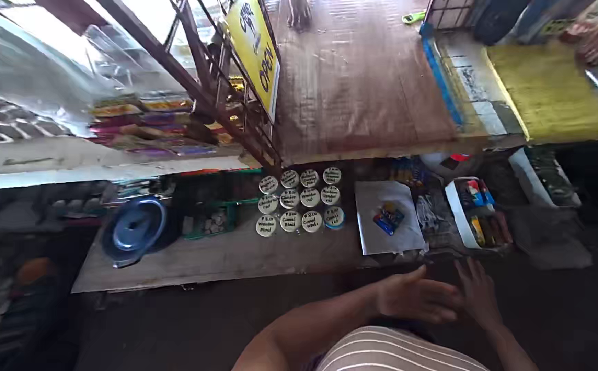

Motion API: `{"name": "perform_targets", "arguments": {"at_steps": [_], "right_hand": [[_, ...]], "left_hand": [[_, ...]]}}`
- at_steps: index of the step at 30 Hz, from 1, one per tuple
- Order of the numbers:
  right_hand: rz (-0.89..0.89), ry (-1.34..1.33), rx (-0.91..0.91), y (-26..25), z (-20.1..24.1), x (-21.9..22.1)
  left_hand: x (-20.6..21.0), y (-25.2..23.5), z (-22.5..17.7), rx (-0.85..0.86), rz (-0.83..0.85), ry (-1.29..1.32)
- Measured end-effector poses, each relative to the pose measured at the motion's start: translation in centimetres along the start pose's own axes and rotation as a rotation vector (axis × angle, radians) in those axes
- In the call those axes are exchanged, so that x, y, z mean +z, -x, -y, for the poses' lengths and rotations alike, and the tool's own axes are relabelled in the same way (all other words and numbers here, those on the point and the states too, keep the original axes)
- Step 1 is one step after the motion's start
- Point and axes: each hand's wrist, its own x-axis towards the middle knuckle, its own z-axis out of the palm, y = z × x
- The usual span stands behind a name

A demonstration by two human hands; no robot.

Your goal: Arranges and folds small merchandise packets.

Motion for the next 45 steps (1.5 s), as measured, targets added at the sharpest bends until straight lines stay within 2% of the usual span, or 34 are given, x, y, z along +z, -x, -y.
{"name": "perform_targets", "arguments": {"at_steps": [2,3,6,7,9,11,14,18,21,24,26,29,35,39,42,45], "right_hand": [[0.158,0.010,0.184,0.7,0.2,0.0],[0.198,-0.016,0.199,0.6,0.8,0.2],[0.259,-0.125,0.137,-1.1,3.6,1.8],[0.269,-0.158,0.116,-2.2,4.8,2.2],[0.294,-0.196,0.076,-4.9,7.0,2.6],[0.316,-0.204,0.037,-7.8,8.5,2.1],[0.209,-0.252,0.024,-13.0,8.3,1.2],[0.087,-0.250,0.227,-20.1,5.2,0.1],[0.202,-0.154,0.270,-22.8,3.8,0.0],[0.342,-0.083,0.235,-23.6,2.8,1.2],[0.375,-0.042,0.155,-23.6,2.5,1.5],[0.442,0.026,0.023,-23.7,2.1,0.6],[0.607,-0.129,-0.005,-24.1,1.7,-3.4],[0.570,-0.321,0.031,-23.8,0.6,-5.0],[0.470,-0.469,-0.024,-22.4,0.5,-5.9],[0.285,-0.583,-0.183,-20.2,2.2,-6.6]], "left_hand": [[-1.1,4.2,-0.4,0.019,-0.030,-0.121],[-2.1,5.9,-0.1,0.022,-0.125,-0.178],[-4.9,9.4,1.4,0.006,-0.622,-0.399],[-5.6,10.3,2.1,0.031,-0.743,-0.478],[-6.0,11.7,3.0,0.088,-0.891,-0.555],[-5.6,12.2,3.6,0.119,-0.971,-0.546],[-4.7,10.7,4.1,0.142,-1.000,-0.565],[-4.8,6.3,3.6,0.134,-0.904,-0.734],[-4.8,1.6,2.0,0.099,-0.907,-0.872],[-5.6,-3.1,0.1,-0.061,-0.939,-1.116],[-6.9,-5.6,-1.1,-0.171,-1.026,-1.316],[-9.9,-8.4,-2.6,-0.224,-1.193,-1.423],[-13.4,-11.8,-4.8,-0.371,-1.320,-1.330],[-13.6,-12.5,-5.4,-0.420,-1.348,-1.239],[-13.8,-11.9,-5.9,-0.291,-1.266,-1.011],[-13.1,-11.7,-5.7,-0.050,-1.098,-0.737]]}}
